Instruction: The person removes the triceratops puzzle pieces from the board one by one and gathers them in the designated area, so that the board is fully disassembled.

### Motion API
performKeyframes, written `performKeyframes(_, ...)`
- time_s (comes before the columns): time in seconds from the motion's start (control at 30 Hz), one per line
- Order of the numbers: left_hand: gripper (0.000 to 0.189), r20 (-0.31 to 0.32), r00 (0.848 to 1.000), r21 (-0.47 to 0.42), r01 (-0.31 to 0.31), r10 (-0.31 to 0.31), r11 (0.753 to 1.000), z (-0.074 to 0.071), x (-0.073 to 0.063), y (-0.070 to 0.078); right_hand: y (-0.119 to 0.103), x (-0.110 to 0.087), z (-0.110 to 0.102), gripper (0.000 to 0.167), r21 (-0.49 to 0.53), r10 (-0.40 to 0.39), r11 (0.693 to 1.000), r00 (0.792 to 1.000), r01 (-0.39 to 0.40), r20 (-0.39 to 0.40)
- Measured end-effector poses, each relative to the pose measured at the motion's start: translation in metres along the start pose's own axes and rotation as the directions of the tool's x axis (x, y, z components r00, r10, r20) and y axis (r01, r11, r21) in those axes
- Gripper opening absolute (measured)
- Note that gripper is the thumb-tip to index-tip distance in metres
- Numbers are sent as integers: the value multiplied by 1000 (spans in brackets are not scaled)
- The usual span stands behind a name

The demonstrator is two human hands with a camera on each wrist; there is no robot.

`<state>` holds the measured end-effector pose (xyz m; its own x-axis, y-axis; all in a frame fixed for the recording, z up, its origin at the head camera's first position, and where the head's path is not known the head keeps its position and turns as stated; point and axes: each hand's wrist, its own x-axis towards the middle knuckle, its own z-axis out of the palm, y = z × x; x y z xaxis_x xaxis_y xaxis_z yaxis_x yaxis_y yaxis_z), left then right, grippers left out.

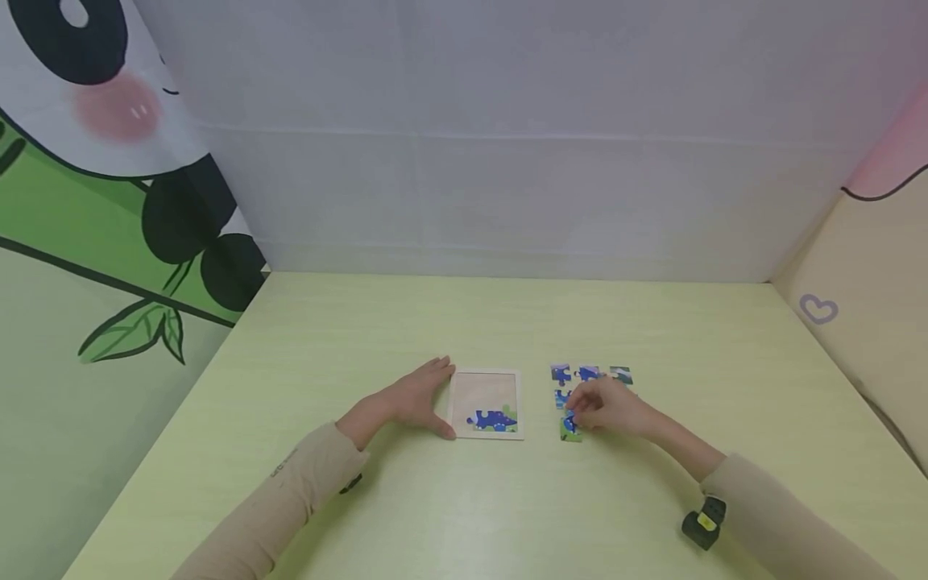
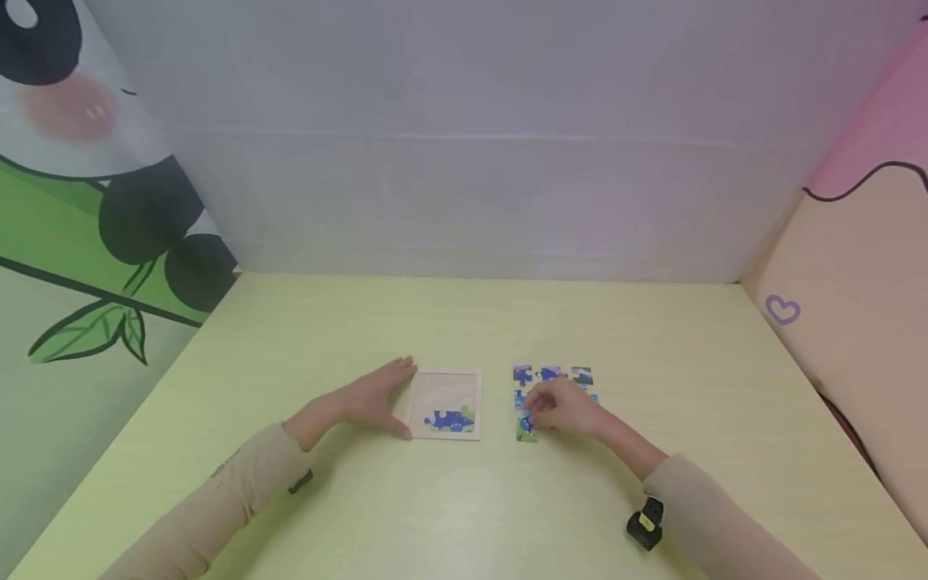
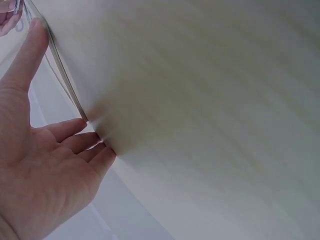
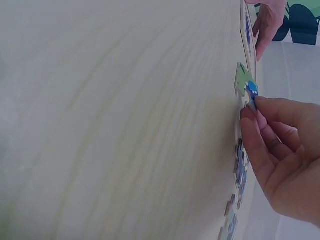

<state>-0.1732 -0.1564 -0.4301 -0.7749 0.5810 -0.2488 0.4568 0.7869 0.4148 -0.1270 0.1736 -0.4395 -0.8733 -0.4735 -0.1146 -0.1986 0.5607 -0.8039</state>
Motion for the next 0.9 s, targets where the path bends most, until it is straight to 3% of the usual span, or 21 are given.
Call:
performKeyframes(0.3, 106, -5, 1000, 0, -9, 9, 1000, 1, 0, -1, 3, 0, 4, 11, -47, -21, 999, 1000, 21, 5)
performKeyframes(0.53, 106, -1, 1000, 1, -8, 8, 1000, 1, 0, -1, 5, 0, 5, 10, -59, -87, 994, 996, 87, -7)
performKeyframes(0.67, 106, -1, 1000, 5, -9, 9, 1000, 1, 1, -1, 5, 1, 6, 10, -95, -34, 995, 999, 31, -25)
performKeyframes(0.9, 106, -3, 1000, 0, -9, 9, 1000, 2, 2, -3, 4, 2, 7, 9, -155, -32, 988, 999, 25, -42)
